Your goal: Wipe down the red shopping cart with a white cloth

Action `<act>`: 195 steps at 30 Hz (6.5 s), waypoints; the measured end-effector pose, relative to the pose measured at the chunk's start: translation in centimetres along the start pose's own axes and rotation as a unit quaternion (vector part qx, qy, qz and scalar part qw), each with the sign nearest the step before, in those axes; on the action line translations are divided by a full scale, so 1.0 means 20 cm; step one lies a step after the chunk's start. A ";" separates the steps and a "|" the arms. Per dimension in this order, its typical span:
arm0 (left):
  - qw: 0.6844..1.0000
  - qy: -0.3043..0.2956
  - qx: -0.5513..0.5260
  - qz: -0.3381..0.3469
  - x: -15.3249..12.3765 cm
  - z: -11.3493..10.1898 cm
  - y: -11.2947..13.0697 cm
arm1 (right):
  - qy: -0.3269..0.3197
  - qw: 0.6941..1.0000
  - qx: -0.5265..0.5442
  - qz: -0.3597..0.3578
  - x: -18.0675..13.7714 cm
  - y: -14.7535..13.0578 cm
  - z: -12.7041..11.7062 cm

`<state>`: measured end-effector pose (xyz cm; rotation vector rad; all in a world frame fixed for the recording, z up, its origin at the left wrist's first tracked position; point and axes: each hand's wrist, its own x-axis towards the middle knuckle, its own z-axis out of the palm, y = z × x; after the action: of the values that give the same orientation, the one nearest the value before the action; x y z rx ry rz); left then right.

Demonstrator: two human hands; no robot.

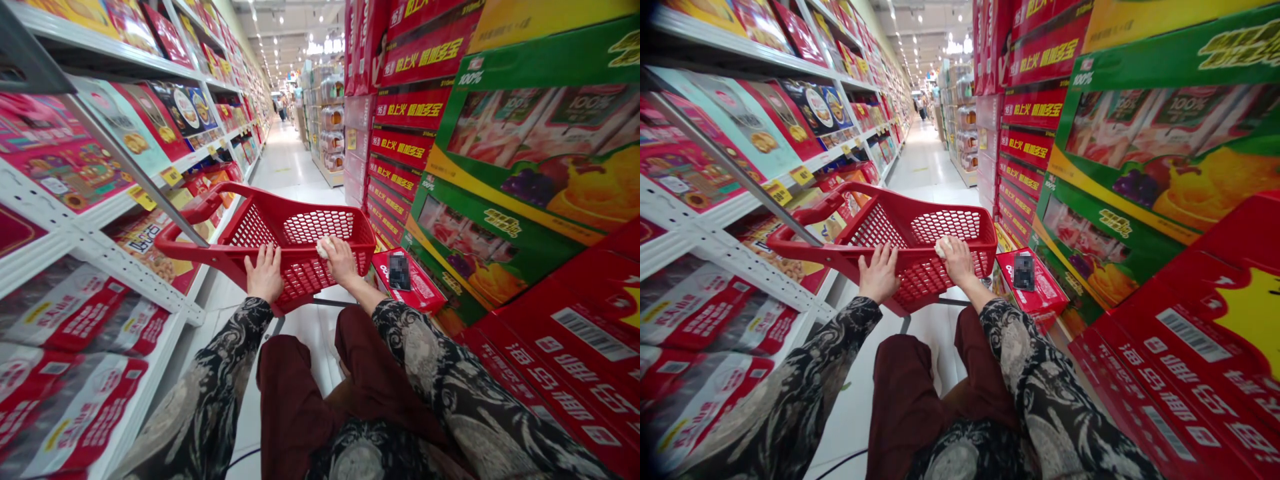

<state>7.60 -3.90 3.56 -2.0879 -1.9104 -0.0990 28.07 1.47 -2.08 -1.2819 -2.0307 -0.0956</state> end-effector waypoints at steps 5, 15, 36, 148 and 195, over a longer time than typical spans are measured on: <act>1.000 -0.010 -0.012 -0.009 0.00 -0.02 0.02 | 0.000 0.999 -0.010 0.046 -0.03 0.07 -0.05; 1.000 0.000 -0.008 -0.010 -0.02 0.00 0.02 | -0.005 0.999 0.034 -0.018 0.04 -0.10 0.01; 0.998 0.058 -0.018 -0.030 -0.02 0.01 -0.13 | 0.040 0.998 -0.007 -0.040 -0.03 0.12 0.02; 0.952 0.066 -0.209 -0.211 -0.43 0.11 -0.55 | -0.011 0.911 0.048 -0.409 0.27 -0.92 0.32; 0.991 0.001 -0.130 -0.012 -0.29 0.10 0.08 | -0.067 0.960 -0.014 -0.272 -0.20 -0.16 0.27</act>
<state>8.27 -9.06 -0.12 -2.2254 -2.0144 -0.3736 23.65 -0.94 -7.55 -0.7275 -2.4596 -0.2993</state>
